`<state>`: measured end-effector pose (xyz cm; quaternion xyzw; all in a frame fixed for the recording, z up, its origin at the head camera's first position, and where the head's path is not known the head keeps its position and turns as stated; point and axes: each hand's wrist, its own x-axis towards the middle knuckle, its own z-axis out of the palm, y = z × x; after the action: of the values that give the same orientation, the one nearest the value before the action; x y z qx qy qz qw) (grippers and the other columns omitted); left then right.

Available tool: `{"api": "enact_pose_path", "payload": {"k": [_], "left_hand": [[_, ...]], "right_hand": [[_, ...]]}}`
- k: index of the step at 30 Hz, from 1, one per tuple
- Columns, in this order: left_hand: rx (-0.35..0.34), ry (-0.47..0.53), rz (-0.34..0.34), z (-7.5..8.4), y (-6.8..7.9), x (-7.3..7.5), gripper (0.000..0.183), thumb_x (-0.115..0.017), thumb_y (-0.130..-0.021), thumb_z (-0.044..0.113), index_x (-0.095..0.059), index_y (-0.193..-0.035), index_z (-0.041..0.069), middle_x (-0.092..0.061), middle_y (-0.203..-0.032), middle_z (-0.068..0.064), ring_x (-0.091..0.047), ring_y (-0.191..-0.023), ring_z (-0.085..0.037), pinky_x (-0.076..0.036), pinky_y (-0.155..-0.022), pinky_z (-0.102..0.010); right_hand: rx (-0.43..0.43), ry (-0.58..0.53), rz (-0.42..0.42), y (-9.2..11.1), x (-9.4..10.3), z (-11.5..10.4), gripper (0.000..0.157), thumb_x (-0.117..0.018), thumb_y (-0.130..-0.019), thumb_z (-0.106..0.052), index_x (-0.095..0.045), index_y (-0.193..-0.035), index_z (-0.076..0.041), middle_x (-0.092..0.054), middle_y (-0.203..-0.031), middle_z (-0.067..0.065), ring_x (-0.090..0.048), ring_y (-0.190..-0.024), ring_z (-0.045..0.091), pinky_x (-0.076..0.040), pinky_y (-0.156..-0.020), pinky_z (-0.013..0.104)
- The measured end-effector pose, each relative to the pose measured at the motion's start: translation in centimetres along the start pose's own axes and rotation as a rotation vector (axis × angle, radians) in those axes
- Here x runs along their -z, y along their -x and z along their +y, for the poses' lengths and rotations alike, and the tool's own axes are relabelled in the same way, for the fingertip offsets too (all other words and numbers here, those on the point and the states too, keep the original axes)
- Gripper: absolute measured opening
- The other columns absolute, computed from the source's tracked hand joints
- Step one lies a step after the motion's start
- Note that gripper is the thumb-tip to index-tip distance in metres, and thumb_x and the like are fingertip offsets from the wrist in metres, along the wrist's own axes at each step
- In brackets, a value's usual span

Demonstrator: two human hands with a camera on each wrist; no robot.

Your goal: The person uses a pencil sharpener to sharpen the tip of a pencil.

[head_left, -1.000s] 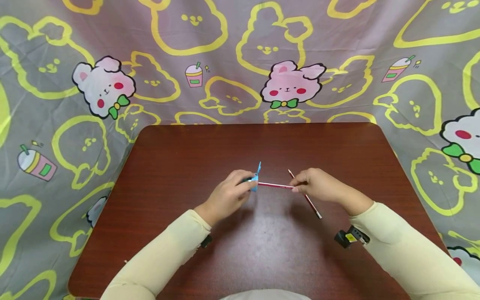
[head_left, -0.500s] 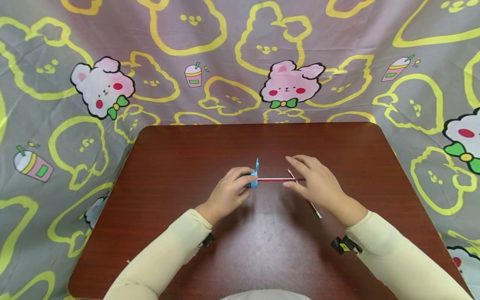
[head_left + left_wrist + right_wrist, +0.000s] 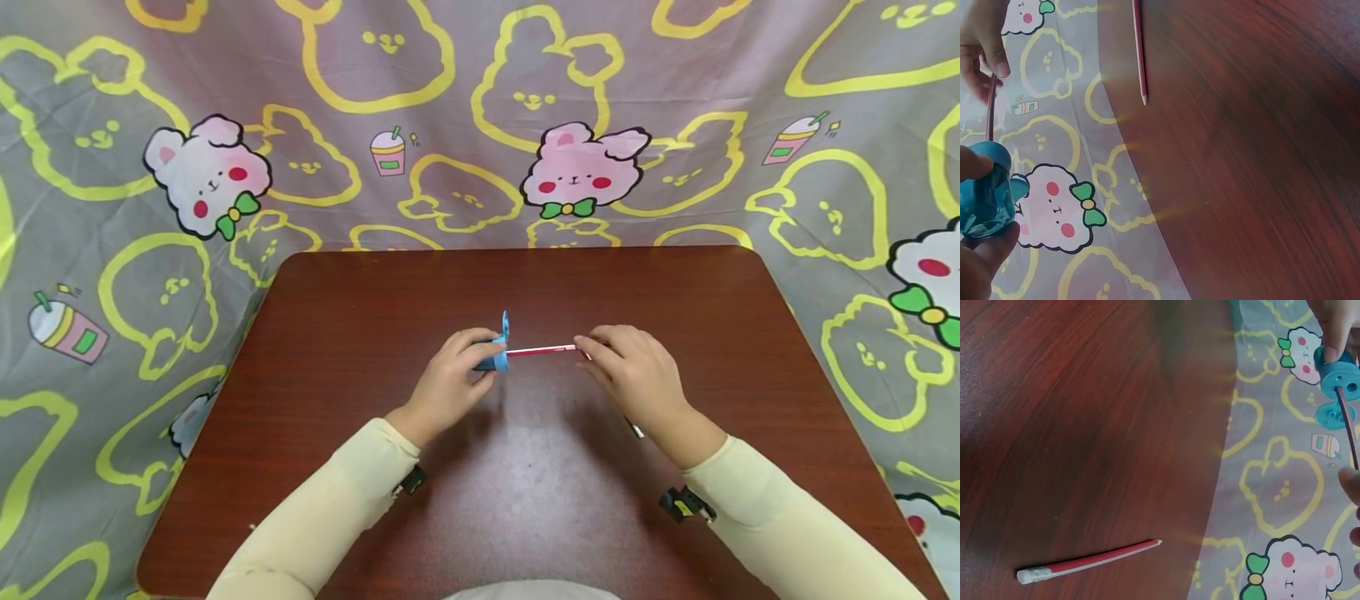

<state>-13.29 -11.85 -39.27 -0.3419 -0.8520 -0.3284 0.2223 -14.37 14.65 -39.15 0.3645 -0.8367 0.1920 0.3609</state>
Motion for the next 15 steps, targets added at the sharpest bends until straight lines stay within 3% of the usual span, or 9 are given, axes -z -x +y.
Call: {"api": "enact_pose_path", "payload": {"k": [4, 8, 11, 15], "left_hand": [[0.019, 0.017, -0.004, -0.04, 0.12, -0.07, 0.034, -0.07, -0.07, -0.001, -0.065, -0.103, 0.005, -0.055, -0.109, -0.007, -0.05, -0.103, -0.018, -0.044, -0.088, -0.025], [0.022, 0.017, -0.019, 0.1, 0.3, -0.05, 0.035, -0.071, -0.07, -0.001, -0.065, -0.104, 0.005, -0.055, -0.109, -0.007, -0.05, -0.103, -0.018, -0.045, -0.088, -0.025], [0.008, 0.001, -0.032, 0.27, 0.51, -0.03, 0.035, -0.071, -0.07, -0.001, -0.064, -0.104, 0.005, -0.055, -0.109, -0.008, -0.05, -0.103, -0.019, -0.046, -0.086, -0.025], [-0.03, -0.032, -0.044, 0.37, 0.84, -0.08, 0.034, -0.07, -0.07, -0.001, -0.065, -0.103, 0.005, -0.055, -0.109, -0.009, -0.05, -0.102, -0.02, -0.046, -0.086, -0.026]], "right_hand": [[0.025, 0.035, 0.047, 0.13, -0.33, -0.05, 0.014, -0.06, -0.084, -0.013, -0.07, -0.093, -0.008, -0.06, -0.083, 0.007, -0.057, -0.071, 0.024, -0.046, -0.053, 0.035], [0.027, 0.046, 0.061, 0.18, -0.5, -0.06, 0.013, -0.064, -0.076, -0.004, -0.071, -0.086, -0.009, -0.059, -0.077, 0.003, -0.054, -0.064, 0.021, -0.041, -0.044, 0.03], [0.007, 0.017, 0.003, 0.29, -0.38, -0.05, 0.012, -0.067, -0.073, -0.004, -0.071, -0.082, -0.01, -0.057, -0.074, 0.001, -0.053, -0.062, 0.018, -0.039, -0.04, 0.028], [-0.032, -0.044, -0.151, 0.37, -0.05, -0.07, 0.015, -0.073, -0.068, -0.006, -0.071, -0.081, -0.011, -0.054, -0.071, -0.002, -0.052, -0.062, 0.014, -0.043, -0.042, 0.026]]}}
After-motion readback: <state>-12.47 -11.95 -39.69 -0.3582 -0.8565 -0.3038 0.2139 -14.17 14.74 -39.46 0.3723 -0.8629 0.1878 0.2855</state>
